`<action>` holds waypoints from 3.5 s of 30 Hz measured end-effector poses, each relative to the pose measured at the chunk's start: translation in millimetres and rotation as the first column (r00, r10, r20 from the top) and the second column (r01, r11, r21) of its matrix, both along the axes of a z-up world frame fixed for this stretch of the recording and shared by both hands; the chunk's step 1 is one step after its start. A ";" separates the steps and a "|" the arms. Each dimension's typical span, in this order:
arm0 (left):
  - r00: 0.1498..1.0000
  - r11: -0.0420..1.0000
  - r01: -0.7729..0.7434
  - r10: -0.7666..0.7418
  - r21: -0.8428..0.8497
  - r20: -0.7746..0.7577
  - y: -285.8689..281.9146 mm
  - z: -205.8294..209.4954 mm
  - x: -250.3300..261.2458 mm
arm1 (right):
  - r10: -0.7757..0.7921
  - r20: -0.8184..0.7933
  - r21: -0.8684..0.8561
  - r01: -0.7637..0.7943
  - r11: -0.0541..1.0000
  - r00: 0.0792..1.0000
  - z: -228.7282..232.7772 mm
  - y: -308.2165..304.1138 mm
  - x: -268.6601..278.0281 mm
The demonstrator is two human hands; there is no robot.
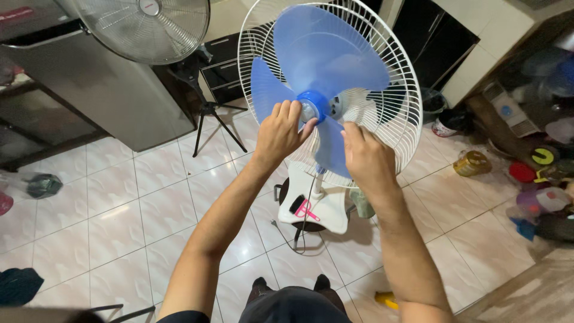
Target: The person attaches a blue fan blade to a white pedestal fan, aligns it with the motor shaft, and secures it by tightening the central nut. The person then wipes the fan blade with a cloth and continues to adjust the nut to ensure the blade is firmly mounted.
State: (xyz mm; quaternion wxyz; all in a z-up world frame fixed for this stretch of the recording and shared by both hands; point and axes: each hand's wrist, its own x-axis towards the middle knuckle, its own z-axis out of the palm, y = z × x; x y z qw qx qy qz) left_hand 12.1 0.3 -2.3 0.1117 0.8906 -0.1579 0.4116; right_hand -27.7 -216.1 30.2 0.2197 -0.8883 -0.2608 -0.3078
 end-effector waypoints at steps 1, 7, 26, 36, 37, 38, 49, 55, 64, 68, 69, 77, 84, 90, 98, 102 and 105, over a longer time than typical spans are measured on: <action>1.000 1.000 0.006 -0.006 -0.014 -0.001 0.2 -1.3 1.1 | 0.005 -0.018 0.021 -0.004 1.000 1.000 -5.6 1.6 1.1; 0.996 0.960 -0.047 0.023 -0.277 -0.091 -10.4 -15.6 9.9 | 0.061 0.019 0.131 -0.063 0.989 0.998 -29.5 4.6 2.9; 0.992 0.916 -0.054 0.003 -0.398 -0.127 -11.5 -19.9 -3.8 | 0.077 -0.272 0.144 -0.038 0.989 0.959 -75.8 30.3 -18.1; 0.995 0.908 -0.002 -0.042 -0.418 -0.094 -19.3 -8.4 -15.9 | 0.096 0.377 -0.279 0.014 0.960 0.921 76.0 7.6 -17.4; 0.994 0.906 -0.001 -0.046 -0.423 -0.100 -20.3 -7.6 -16.0 | 0.089 0.333 -0.284 0.010 0.959 0.939 77.4 10.9 -19.0; 0.995 0.910 0.006 -0.047 -0.414 -0.090 -20.5 -7.1 -16.2 | 0.081 0.289 -0.287 0.006 0.958 0.954 77.0 15.5 -20.2; 0.997 0.942 0.036 -0.055 -0.333 -0.048 -12.5 -11.9 -7.7 | -0.158 0.160 -0.290 0.199 0.936 0.974 52.1 4.5 -10.4; 0.995 0.951 0.083 -0.093 -0.299 -0.020 -0.3 -21.6 9.7 | -0.045 0.106 -0.065 0.053 0.996 0.993 8.2 3.6 -5.8; 0.994 0.931 0.083 -0.103 -0.356 -0.038 -0.2 -44.0 25.7 | -0.078 0.150 0.105 0.063 0.992 0.986 -28.6 7.1 -5.0; 0.997 0.935 0.055 -0.072 -0.351 -0.037 -0.3 -49.8 28.5 | -0.064 0.088 0.323 0.032 0.946 0.994 -71.1 21.3 -1.5; 0.997 0.939 0.058 -0.073 -0.340 -0.031 0.7 -49.4 30.4 | -0.071 0.037 0.385 0.051 0.922 0.997 -83.5 29.3 -0.9; 0.994 0.970 0.099 -0.104 -0.220 -0.013 8.0 -29.2 20.4 | -0.063 -0.093 0.412 0.096 0.906 0.994 -106.3 46.3 -13.2; 0.988 0.975 0.064 -0.092 -0.213 -0.124 3.9 -10.7 -9.8 | 0.075 0.410 0.082 -0.119 0.990 0.909 18.5 30.5 -42.8; 0.988 0.992 0.119 -0.116 -0.031 0.102 28.5 5.1 -27.6 | 0.014 0.432 0.005 -0.017 1.000 0.902 67.1 24.2 -29.9; 0.976 0.940 0.107 -0.161 -0.324 -0.144 30.1 7.0 -27.7 | -0.081 0.427 0.137 0.024 0.990 0.901 27.3 17.8 -37.3; 0.976 0.942 0.064 -0.128 -0.328 -0.178 15.7 5.0 -26.1 | -0.096 0.416 0.115 0.052 0.992 0.904 19.0 17.0 -36.5; 0.985 0.944 0.075 -0.120 -0.322 -0.123 6.2 5.0 -22.2 | -0.112 0.320 0.109 0.081 0.991 0.941 10.1 20.4 -34.1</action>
